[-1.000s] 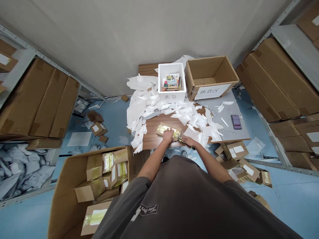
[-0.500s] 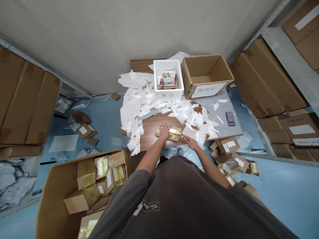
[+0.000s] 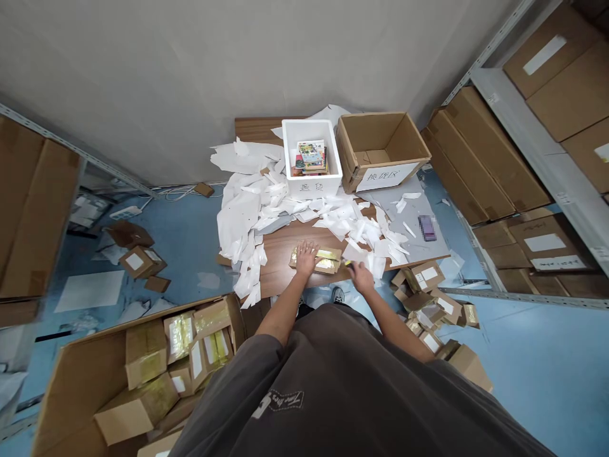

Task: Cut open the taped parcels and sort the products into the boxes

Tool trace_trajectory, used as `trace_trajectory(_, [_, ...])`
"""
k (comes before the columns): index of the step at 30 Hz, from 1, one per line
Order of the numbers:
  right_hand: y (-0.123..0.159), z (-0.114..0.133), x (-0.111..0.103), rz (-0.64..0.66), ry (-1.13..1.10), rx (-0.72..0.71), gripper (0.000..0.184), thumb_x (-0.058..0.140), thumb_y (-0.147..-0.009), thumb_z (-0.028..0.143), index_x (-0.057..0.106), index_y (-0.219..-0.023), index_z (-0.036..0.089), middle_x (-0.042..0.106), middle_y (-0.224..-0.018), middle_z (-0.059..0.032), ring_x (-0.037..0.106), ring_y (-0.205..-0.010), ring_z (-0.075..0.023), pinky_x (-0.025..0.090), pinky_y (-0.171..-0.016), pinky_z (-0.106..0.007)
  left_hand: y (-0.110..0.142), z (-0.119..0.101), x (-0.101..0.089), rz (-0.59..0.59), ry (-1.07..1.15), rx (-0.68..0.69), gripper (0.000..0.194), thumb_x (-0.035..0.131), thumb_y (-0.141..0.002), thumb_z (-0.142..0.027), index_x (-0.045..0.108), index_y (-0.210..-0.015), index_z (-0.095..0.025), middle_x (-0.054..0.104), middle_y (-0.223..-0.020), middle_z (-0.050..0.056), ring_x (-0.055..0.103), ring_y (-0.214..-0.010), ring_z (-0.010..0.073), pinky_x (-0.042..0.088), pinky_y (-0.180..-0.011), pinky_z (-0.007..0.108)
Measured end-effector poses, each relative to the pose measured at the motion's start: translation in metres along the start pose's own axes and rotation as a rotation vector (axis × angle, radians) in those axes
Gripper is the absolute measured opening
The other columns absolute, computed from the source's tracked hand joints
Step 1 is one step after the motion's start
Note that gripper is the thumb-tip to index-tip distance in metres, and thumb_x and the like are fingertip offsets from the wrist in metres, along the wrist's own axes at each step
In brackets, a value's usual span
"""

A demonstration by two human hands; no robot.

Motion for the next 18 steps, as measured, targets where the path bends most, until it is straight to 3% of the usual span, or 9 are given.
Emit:
trace_trajectory(2, [-0.002, -0.048, -0.02, -0.095, -0.058, 0.168, 0.044, 0.043, -0.114, 0.045, 0.062, -0.146, 0.02, 0.066, -0.131, -0.0215, 0.073, -0.103, -0.0322, 0.053, -0.086, -0.037, 0.001, 0.0, 0.0, 0.019, 0.01, -0.015, 0.077, 0.072, -0.098, -0.055, 0.048, -0.168, -0.034, 0.049, -0.173, 0.011, 0.025, -0.169, 0.0366, 0.016, -0.138, 0.06])
trace_trajectory(3, [-0.004, -0.061, -0.028, -0.13, -0.094, 0.152, 0.042, 0.046, -0.113, 0.044, 0.063, -0.143, 0.02, 0.067, -0.132, -0.0207, 0.072, -0.106, -0.0322, 0.053, -0.087, -0.037, 0.001, 0.0, 0.0, 0.032, 0.013, -0.024, 0.079, 0.073, -0.097, -0.055, 0.047, -0.169, -0.035, 0.05, -0.172, 0.011, 0.026, -0.169, 0.0373, 0.017, -0.137, 0.061])
trace_trajectory(5, [-0.009, -0.069, -0.026, -0.075, -0.203, 0.089, 0.038, 0.054, -0.108, 0.044, 0.065, -0.137, 0.021, 0.072, -0.123, -0.0168, 0.072, -0.107, -0.0319, 0.054, -0.089, -0.036, -0.001, 0.0, -0.002, 0.049, 0.017, -0.041, 0.083, 0.076, -0.094, -0.056, 0.047, -0.169, -0.036, 0.052, -0.17, 0.012, 0.028, -0.168, 0.0383, 0.018, -0.137, 0.063])
trace_trajectory(7, [-0.013, -0.053, -0.006, 0.016, -0.367, 0.073, 0.041, 0.056, -0.106, 0.049, 0.063, -0.136, 0.022, 0.076, -0.114, -0.0122, 0.073, -0.105, -0.0304, 0.056, -0.09, -0.037, -0.003, -0.003, -0.004, 0.046, 0.019, -0.061, 0.083, 0.078, -0.093, -0.055, 0.049, -0.168, -0.034, 0.052, -0.17, 0.012, 0.029, -0.168, 0.0379, 0.019, -0.137, 0.061])
trace_trajectory(9, [-0.014, -0.017, 0.023, 0.056, -0.537, 0.086, 0.051, 0.058, -0.102, 0.058, 0.06, -0.138, 0.022, 0.077, -0.117, -0.0105, 0.074, -0.108, -0.0292, 0.059, -0.092, -0.037, -0.002, -0.005, -0.008, 0.02, 0.019, -0.12, 0.08, 0.077, -0.094, -0.054, 0.051, -0.166, -0.031, 0.05, -0.172, 0.014, 0.029, -0.167, 0.0371, 0.02, -0.137, 0.057])
trace_trajectory(13, [-0.014, 0.057, 0.066, -0.027, -0.703, 0.089, 0.069, 0.06, -0.097, 0.063, 0.051, -0.148, 0.017, 0.073, -0.133, -0.0172, 0.067, -0.13, -0.0314, 0.057, -0.102, -0.039, 0.017, -0.004, -0.01, -0.051, 0.014, -0.34, 0.078, 0.069, -0.1, -0.053, 0.048, -0.169, -0.024, 0.046, -0.173, 0.018, 0.032, -0.165, 0.0403, 0.026, -0.134, 0.059])
trace_trajectory(15, [-0.023, 0.072, 0.074, -0.025, -0.685, 0.124, 0.07, 0.06, -0.097, 0.06, 0.048, -0.151, 0.016, 0.073, -0.133, -0.018, 0.066, -0.131, -0.0323, 0.057, -0.103, -0.04, 0.035, -0.003, -0.008, -0.078, 0.014, -0.416, 0.081, 0.067, -0.1, -0.055, 0.044, -0.171, -0.023, 0.045, -0.174, 0.02, 0.034, -0.164, 0.0428, 0.029, -0.132, 0.062])
trace_trajectory(18, [-0.06, 0.092, 0.063, 0.037, -0.601, 0.053, 0.066, 0.061, -0.096, 0.059, 0.051, -0.147, 0.018, 0.074, -0.129, -0.0177, 0.069, -0.126, -0.0337, 0.058, -0.101, -0.042, 0.066, 0.002, 0.0, -0.079, 0.024, -0.526, 0.083, 0.064, -0.101, -0.055, 0.04, -0.173, -0.021, 0.045, -0.173, 0.022, 0.038, -0.16, 0.0438, 0.033, -0.129, 0.061])
Point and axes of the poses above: each hand's wrist, its own y-axis away from the middle knuckle, its own x-axis out of the palm, z = x × y, the point moved 9 cm from there along -y, towards the middle knuckle
